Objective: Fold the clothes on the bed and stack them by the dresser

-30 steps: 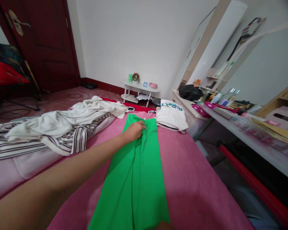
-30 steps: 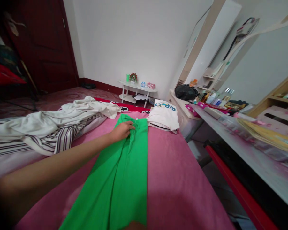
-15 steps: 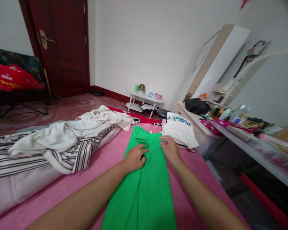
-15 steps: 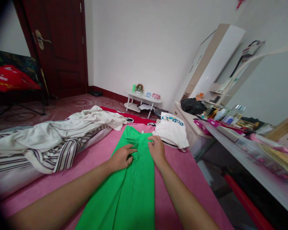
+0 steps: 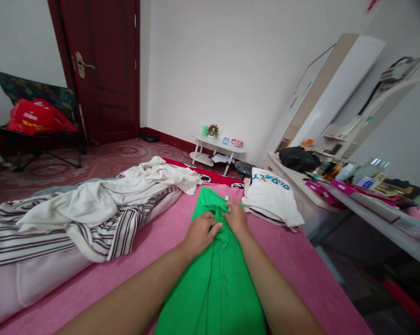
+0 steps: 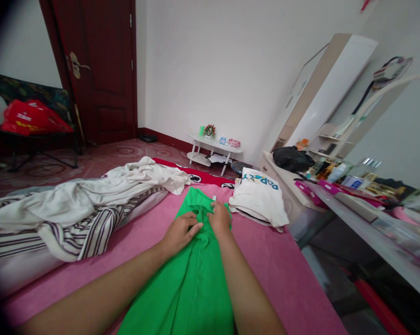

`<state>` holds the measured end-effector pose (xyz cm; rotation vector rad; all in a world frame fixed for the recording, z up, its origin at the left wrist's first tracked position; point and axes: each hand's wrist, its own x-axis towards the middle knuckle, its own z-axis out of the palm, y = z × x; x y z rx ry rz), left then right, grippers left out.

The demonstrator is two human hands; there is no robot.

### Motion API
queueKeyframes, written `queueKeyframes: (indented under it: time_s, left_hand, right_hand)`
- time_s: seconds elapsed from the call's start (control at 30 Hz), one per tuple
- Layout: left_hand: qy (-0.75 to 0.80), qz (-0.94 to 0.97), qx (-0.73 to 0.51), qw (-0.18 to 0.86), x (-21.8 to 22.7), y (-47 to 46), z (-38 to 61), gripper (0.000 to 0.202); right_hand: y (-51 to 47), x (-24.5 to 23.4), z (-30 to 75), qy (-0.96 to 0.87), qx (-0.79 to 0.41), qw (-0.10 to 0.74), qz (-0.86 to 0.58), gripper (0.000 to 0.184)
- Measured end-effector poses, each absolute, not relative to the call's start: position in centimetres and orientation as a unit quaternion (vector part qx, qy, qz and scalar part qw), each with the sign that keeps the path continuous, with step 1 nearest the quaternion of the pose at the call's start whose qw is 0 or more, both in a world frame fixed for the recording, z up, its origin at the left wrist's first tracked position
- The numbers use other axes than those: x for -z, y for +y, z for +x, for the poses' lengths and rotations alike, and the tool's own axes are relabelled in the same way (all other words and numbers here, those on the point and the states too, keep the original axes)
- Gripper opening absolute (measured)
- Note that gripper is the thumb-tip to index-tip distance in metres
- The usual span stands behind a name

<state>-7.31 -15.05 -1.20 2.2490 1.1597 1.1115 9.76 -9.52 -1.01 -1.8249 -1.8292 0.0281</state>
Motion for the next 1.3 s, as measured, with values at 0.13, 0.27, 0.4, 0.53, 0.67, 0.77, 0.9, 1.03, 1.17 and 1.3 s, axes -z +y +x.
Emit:
queueKeyframes:
  time_s: [0.13,0.27,0.4,0.53,0.67,0.77,0.9,1.03,1.17,1.3]
  left_hand:
    - [0.441,0.739,-0.485,0.159,1.7,-14.3,-7.3,0.051]
    - [0.453,0.762,-0.438,0.147,2.5,-13.3,-7.1,0.088]
    - [0.471,0.789,-0.367,0.142,2.8,-13.1,-6.8,0.074]
    - [0.43,0.821,-0.347,0.142,2.4,-13.4,-6.7,0.032]
    - [0.322,0.883,-0.323,0.113,1.8,-14.3,-6.3,0.023]
    - [0.267,0.911,-0.297,0.098,1.4,-15.0,-6.1,0.026]
    - [0.251,0.92,-0.285,0.099,1.2,-15.4,-6.1,0.029]
    - [0.264,0.914,-0.289,0.109,1.3,-15.6,-6.2,0.029]
    - [0.281,0.904,-0.302,0.115,1.4,-15.6,-6.2,0.029]
    - [0.258,0.913,-0.301,0.098,1.7,-15.3,-6.0,0.029]
  right_hand:
    - [-11.0,1.9,10.0,-0.697,0.015,0.367,-0.615,0.011]
    - [-12.5,2.2,10.1,-0.734,-0.012,0.391,-0.556,0.012]
    - [-13.2,1.7,10.3,-0.771,-0.051,0.344,-0.534,0.015]
    - [-13.6,0.7,10.8,-0.717,-0.029,0.367,-0.592,0.011]
    - [-14.0,-0.6,11.3,-0.654,0.063,0.425,-0.623,0.022]
    - [-14.0,-0.9,12.1,-0.664,0.07,0.37,-0.646,0.03]
    - [-13.9,-0.9,13.7,-0.626,0.052,0.244,-0.739,0.025]
    - [-13.9,-1.0,14.9,-0.588,0.031,0.183,-0.787,0.042]
    - [-13.9,-0.8,15.1,-0.586,0.029,0.154,-0.795,0.037]
    - [-13.6,-0.6,14.6,-0.647,0.084,0.19,-0.734,0.038]
